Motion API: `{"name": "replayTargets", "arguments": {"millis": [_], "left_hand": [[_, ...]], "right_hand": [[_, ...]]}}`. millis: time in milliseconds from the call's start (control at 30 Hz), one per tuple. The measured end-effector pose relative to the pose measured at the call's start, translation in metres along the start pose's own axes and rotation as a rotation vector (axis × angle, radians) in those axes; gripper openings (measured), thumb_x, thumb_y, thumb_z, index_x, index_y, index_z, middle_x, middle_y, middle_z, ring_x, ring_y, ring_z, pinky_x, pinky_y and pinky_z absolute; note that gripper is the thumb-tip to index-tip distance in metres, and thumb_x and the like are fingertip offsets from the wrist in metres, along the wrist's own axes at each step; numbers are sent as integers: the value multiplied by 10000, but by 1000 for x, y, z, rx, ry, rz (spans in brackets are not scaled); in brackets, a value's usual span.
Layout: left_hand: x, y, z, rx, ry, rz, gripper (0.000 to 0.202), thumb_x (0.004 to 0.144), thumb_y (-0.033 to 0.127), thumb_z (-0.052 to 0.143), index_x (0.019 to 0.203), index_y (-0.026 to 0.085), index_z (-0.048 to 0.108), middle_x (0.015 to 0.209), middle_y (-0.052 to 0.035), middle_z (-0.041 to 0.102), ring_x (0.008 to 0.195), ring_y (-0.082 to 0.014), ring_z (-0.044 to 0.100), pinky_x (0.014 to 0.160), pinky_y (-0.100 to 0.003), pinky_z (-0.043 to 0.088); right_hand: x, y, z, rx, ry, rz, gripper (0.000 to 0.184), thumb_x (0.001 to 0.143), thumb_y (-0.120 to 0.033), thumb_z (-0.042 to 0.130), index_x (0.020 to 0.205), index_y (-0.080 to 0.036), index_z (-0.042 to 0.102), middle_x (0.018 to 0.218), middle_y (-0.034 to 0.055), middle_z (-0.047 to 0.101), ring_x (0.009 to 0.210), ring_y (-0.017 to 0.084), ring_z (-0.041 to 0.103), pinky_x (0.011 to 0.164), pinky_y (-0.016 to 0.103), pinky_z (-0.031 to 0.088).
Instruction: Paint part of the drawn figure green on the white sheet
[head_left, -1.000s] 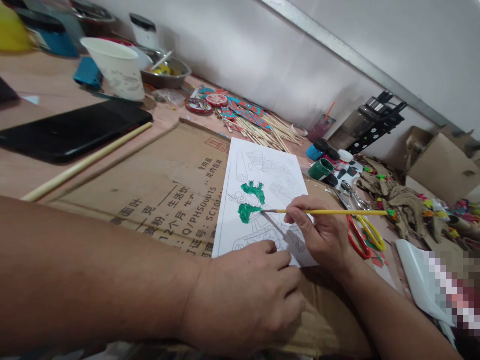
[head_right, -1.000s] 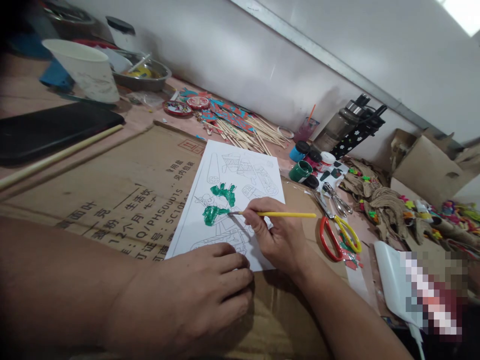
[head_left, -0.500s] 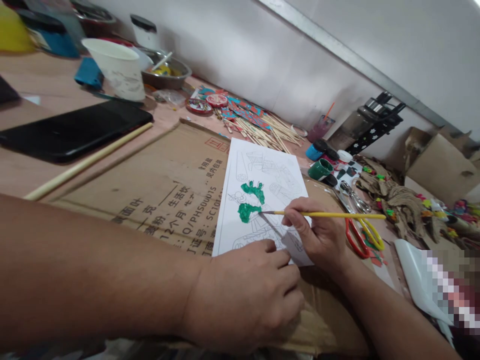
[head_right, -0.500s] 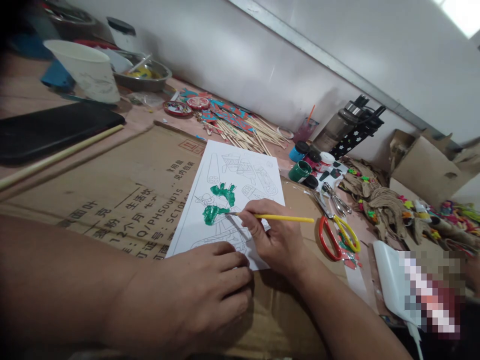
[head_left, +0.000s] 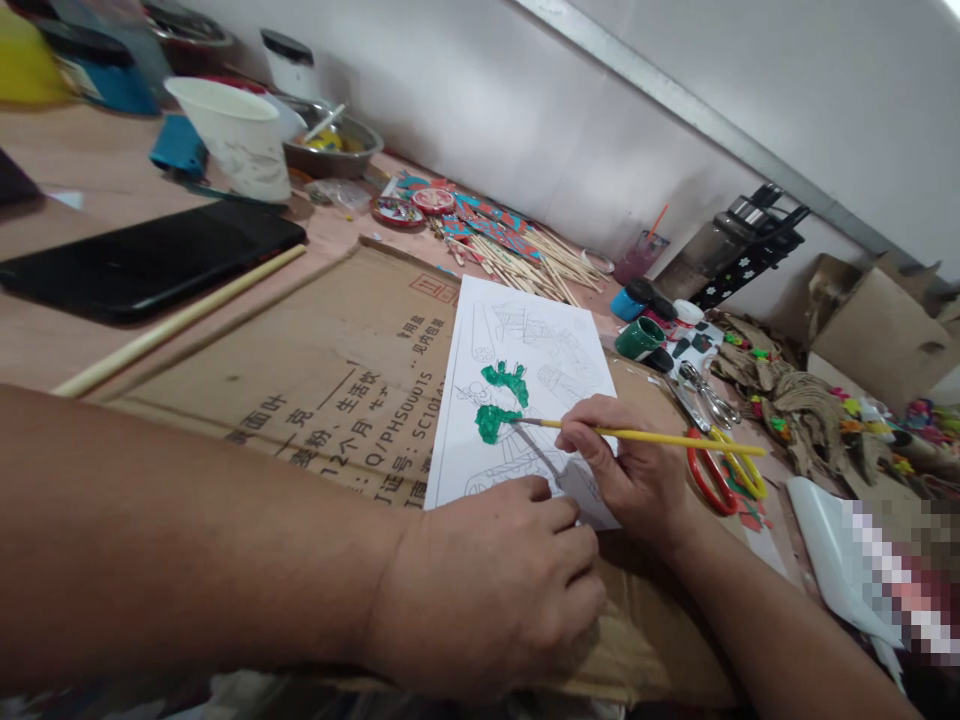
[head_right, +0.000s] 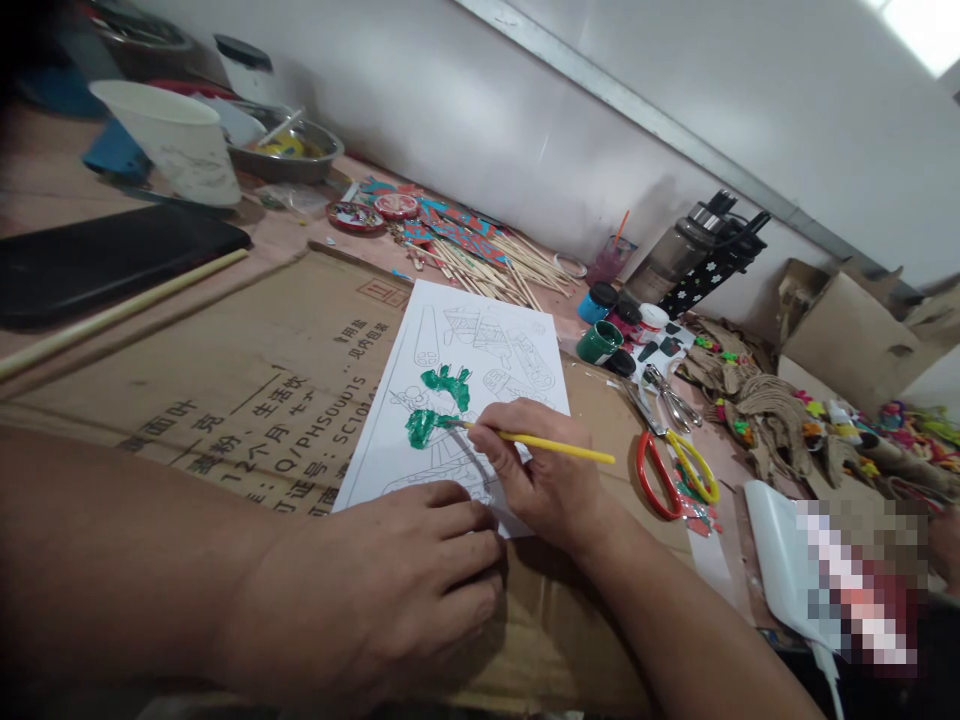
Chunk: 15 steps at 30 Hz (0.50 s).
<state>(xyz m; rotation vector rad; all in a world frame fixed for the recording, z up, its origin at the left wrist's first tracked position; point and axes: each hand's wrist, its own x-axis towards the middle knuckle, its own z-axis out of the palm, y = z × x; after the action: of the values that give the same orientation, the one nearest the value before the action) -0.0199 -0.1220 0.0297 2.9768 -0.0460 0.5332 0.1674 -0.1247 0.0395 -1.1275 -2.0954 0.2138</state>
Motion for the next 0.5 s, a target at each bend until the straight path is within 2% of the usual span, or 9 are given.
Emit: {"name": "replayTargets", "arguments": {"millis": [333,500], "left_hand": [[0,-1,2,25,39,9,219,794,350,750,879,179,641,860,-50,666,739,-226,565,716,-397,504],[0,0,1,11,10,1,193,796,324,743,876,184,639,862,-46,668,729,-215,561,671,-380,493]], "right_hand": [[2,-4,1,37,-49,-30,166,980,-244,573,833,-193,632,731,3,664,676,119,613,637,229,489],[2,-3,0,69,-23,-5,181,984,-262,571,832,-193,643,739,4,668,683,114,620,645,220,488]]}}
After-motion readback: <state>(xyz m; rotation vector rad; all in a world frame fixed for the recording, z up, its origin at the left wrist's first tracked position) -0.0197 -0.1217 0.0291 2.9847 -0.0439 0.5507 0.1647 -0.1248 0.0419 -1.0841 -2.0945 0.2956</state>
